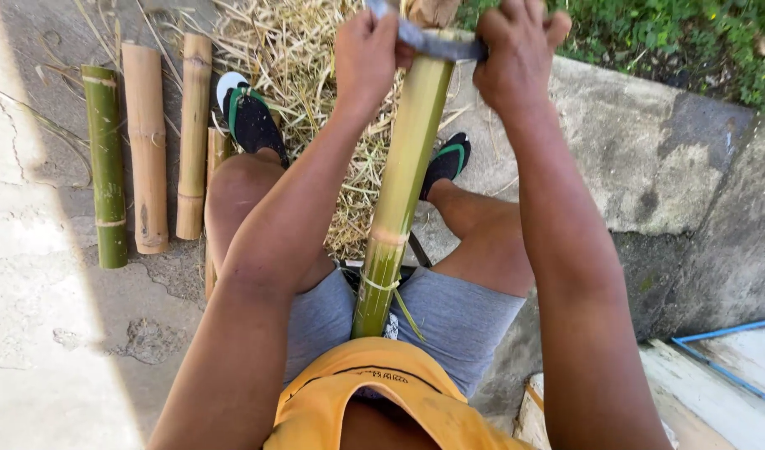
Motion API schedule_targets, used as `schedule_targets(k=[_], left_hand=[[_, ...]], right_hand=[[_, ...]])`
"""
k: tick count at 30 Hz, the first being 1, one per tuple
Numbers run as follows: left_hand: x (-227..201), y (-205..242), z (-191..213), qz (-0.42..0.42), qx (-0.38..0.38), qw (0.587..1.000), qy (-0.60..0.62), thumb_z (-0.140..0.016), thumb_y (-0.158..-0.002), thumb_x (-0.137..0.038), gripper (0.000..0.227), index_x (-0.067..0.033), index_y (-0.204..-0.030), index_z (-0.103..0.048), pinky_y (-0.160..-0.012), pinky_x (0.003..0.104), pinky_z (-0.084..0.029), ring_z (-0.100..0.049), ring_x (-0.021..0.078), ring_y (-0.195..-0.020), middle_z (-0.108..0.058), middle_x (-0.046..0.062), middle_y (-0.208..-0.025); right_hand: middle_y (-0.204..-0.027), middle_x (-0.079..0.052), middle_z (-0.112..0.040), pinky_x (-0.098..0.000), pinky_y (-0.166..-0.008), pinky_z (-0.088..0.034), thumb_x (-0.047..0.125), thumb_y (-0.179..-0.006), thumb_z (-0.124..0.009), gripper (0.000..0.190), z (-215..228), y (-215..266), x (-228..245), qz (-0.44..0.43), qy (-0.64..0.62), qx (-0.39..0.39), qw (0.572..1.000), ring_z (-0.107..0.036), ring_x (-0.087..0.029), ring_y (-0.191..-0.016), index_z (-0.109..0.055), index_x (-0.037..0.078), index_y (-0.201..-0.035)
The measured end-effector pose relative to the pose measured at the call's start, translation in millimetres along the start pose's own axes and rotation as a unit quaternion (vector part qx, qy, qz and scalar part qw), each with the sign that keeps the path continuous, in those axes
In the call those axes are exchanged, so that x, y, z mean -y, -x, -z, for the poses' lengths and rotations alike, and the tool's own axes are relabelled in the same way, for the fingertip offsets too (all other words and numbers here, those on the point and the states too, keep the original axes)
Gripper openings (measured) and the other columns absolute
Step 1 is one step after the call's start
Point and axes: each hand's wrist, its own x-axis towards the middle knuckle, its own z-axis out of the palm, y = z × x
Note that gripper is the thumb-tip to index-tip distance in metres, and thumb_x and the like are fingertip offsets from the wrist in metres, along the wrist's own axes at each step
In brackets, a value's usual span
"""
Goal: Shaving and peeling a bamboo stalk using a curved knife while holding it between the legs for stability.
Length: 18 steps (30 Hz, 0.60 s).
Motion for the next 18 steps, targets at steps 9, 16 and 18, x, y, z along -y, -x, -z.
schedule_targets(k=[9,16,18], left_hand=[[4.3,20.9,14.0,0.089,0.049,0.994,0.047,-0.050,-0.105,-0.019,0.033,0.0002,-0.087,-0.069,-0.061,0.028,-0.061,-0.071,0.0120,-0.062,-0.075,0.009,-0.076],[5.3,4.9,4.2,0.063,0.020,0.998,0.018,-0.050,-0.104,-0.019,0.032,-0.0003,-0.085,-0.069,-0.058,0.027,-0.061,-0.069,0.0117,-0.057,-0.074,0.009,-0.073],[11.5,-9.2,3.8,0.034,0.022,0.999,0.011,-0.049,-0.104,-0.017,0.032,-0.0010,-0.085,-0.069,-0.059,0.027,-0.063,-0.071,0.0116,-0.058,-0.075,0.009,-0.073]], right_hand=[[-0.100,-0.001,-0.057,-0.0427,-0.100,-0.025,-0.001,-0.083,-0.073,0.018,19.8,21.0,19.2,-0.022,0.016,0.089,0.996,-0.050,-0.024,-0.108,-0.066,0.014,-0.088],[-0.101,-0.001,-0.060,-0.0431,-0.096,-0.024,-0.005,-0.080,-0.070,0.022,6.8,4.4,2.6,-0.021,0.058,0.092,0.994,-0.051,-0.022,-0.107,-0.068,0.016,-0.087],[-0.103,-0.001,-0.061,-0.0427,-0.097,-0.024,-0.004,-0.084,-0.071,0.020,-12.5,1.0,-14.8,-0.020,0.050,0.081,0.995,-0.051,-0.022,-0.108,-0.068,0.016,-0.088]])
